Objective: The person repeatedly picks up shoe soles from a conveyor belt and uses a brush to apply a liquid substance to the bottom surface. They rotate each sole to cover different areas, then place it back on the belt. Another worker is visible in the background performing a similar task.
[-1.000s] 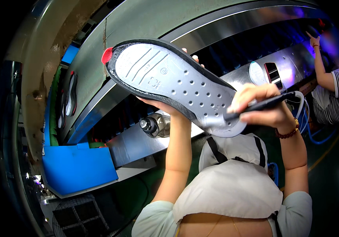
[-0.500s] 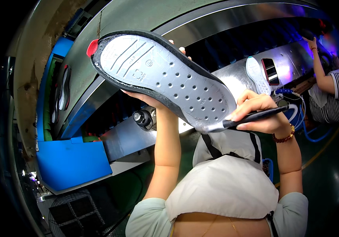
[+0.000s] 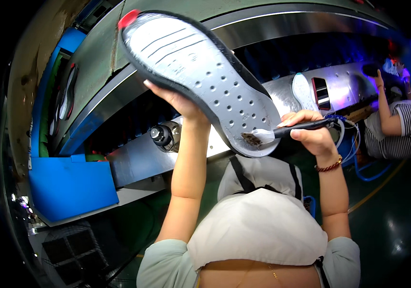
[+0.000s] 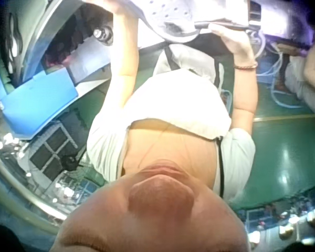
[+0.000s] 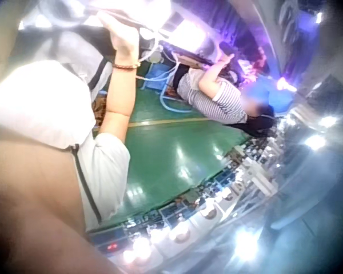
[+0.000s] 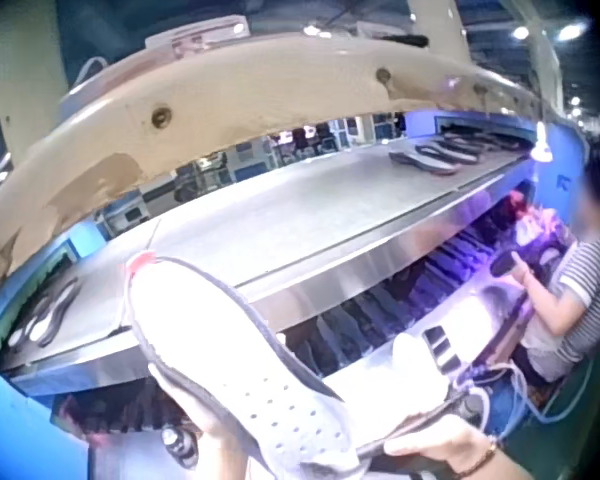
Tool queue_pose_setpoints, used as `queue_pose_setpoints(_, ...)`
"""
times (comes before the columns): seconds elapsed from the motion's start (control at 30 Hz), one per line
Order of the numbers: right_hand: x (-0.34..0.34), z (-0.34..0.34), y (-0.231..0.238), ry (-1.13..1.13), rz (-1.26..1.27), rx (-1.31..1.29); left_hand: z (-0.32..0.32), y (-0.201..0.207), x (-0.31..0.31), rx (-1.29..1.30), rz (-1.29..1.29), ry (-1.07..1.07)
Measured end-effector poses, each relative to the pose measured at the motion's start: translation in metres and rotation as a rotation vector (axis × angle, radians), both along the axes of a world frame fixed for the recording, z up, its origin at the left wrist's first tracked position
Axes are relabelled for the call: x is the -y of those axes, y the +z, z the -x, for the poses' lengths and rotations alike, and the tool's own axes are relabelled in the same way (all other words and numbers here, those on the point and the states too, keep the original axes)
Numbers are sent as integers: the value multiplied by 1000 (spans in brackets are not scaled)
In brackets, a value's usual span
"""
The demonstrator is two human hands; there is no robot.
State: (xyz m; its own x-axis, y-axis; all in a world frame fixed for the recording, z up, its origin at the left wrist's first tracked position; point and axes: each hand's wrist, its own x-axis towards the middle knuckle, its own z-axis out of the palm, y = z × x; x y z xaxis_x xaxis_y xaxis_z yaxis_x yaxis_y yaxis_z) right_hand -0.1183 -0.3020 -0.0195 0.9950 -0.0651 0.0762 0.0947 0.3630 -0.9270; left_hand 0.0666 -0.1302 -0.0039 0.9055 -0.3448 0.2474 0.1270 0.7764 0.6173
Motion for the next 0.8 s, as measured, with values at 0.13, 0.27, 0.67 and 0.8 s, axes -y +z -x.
queue_pose_setpoints(0.13,-14,4,4,26,-352,-21,21,-2,-9,-117,338,-569)
queue_pose_setpoints(0.27,-33,5,7,-31,-448,-97,66,-28,-13,-307,181,-434)
queue_pose_setpoints(0.67,-24,-15,42,223,510,223,31,-12,-35,-293,-42,-823)
queue_pose_setpoints(0.8,-14,-20,58,528,583,307,26,4,-38,-411,-290,-1045)
